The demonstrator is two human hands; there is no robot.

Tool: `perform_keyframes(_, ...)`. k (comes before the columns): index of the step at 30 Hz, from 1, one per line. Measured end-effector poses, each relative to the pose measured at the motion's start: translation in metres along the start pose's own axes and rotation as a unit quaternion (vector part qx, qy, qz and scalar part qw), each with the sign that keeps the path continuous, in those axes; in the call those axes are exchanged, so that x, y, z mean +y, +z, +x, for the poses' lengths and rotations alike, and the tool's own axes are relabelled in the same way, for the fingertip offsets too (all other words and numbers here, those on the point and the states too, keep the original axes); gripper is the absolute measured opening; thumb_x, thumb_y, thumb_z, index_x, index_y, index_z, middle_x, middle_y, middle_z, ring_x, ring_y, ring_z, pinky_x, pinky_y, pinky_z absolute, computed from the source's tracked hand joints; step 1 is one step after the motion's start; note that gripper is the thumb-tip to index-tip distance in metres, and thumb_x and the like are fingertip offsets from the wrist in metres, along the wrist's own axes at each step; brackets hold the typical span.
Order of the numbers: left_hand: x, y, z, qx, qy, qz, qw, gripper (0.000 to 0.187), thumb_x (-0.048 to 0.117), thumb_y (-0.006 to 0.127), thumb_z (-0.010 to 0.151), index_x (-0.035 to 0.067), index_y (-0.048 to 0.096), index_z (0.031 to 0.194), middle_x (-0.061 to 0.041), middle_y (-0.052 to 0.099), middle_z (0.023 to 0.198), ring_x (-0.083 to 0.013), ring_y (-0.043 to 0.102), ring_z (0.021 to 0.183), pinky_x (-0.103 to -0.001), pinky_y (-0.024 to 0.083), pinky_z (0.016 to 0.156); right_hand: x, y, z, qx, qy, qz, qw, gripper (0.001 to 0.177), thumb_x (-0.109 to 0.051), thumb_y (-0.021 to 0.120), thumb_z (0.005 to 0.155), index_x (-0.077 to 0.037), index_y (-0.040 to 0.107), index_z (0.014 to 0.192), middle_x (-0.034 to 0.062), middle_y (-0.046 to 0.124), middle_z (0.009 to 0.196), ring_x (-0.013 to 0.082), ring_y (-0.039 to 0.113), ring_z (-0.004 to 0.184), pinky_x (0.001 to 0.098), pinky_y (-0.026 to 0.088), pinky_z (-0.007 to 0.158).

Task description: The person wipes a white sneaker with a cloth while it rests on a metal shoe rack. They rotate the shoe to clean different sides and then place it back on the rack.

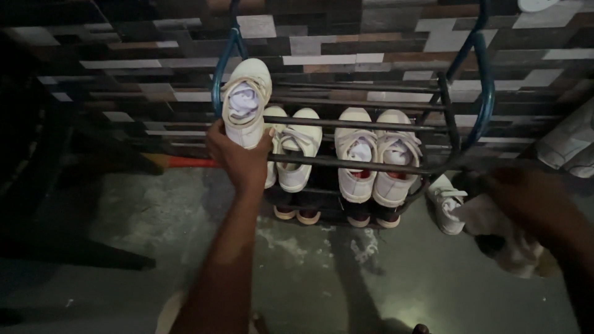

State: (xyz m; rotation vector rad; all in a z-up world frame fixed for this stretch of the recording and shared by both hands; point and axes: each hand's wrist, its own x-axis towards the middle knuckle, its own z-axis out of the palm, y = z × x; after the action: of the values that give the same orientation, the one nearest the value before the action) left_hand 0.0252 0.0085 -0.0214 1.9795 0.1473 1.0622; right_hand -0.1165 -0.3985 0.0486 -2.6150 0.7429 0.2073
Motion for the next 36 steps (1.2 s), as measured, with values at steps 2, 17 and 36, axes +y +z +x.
perform_keyframes(2,0.001,-0.003,0.003,0.0,0.011,0.011,1.0,0.101,0.018,0.103,0.063,-0.001,0.039,0.139,-0.026,0.046,0.137,-0.0434,0.045,0.128,-0.054,0.037,0.107,0.018,0.004,0.019,0.042,-0.068,-0.046,0.996,0.048,-0.046,0.057,0.103,-0.008,0.083,0.112,0.0203,0.081,0.09,0.0317,0.075,0.064,0.0398,0.055,0.06)
perform_keyframes(17,0.048,-0.008,-0.046,0.048,0.175,0.116,0.976,0.101,0.029,0.095,0.08,-0.002,0.029,0.149,-0.029,0.025,0.154,-0.0507,0.035,0.14,-0.063,0.026,0.115,0.159,0.051,0.163,-0.093,0.051,-0.228,0.968,0.045,-0.051,0.059,0.099,-0.017,0.082,0.118,0.012,0.079,0.109,0.0315,0.077,0.096,0.0437,0.062,0.09)
perform_keyframes(36,0.067,0.003,-0.063,-0.284,0.316,0.118,0.897,0.07,0.054,0.085,0.069,0.006,0.07,0.118,-0.017,0.053,0.148,-0.0369,0.052,0.122,-0.06,0.029,0.104,0.231,0.288,0.199,0.008,-0.157,-0.218,0.963,0.063,-0.026,0.078,0.069,-0.019,0.063,0.13,0.0194,0.056,0.145,0.0373,0.074,0.096,0.05,0.063,0.079)
